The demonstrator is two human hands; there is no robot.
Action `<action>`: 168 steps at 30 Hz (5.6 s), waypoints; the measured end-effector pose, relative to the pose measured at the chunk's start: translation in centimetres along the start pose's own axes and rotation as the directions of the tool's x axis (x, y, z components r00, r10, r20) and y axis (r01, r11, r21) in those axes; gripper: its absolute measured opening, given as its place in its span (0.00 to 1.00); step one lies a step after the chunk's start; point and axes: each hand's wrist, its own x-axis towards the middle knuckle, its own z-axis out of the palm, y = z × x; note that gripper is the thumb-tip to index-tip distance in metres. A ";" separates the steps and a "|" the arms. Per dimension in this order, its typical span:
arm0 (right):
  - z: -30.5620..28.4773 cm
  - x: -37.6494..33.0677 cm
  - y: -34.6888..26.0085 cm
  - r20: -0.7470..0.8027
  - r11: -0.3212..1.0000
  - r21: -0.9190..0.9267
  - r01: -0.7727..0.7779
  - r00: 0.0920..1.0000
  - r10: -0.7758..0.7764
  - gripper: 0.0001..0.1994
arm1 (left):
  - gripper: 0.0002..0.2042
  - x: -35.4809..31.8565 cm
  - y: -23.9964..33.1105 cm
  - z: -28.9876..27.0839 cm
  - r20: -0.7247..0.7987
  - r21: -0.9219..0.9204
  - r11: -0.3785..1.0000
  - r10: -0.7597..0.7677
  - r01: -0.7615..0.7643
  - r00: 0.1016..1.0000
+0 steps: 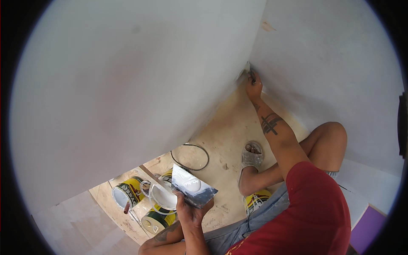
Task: Applying wood putty or plaster to the corners and joints of a wooden cabinet structure using putty knives to smooth the surface.
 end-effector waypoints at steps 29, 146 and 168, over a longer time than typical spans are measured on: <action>-2.1 -1.9 -1.6 0.050 0.995 0.056 -0.079 0.996 0.076 0.16 | 0.20 0.2 0.0 -0.8 -0.004 -0.016 0.999 0.035 -0.035 0.999; -24.5 -13.1 -47.8 0.681 0.952 0.298 0.067 0.684 -0.262 0.17 | 0.16 -13.9 7.9 -0.1 0.203 -0.283 0.848 0.509 -0.448 0.836; -27.0 -14.3 -48.0 0.626 0.939 0.341 -0.050 0.757 -0.187 0.18 | 0.16 -13.1 8.5 -2.4 0.124 -0.344 0.829 0.505 -0.440 0.854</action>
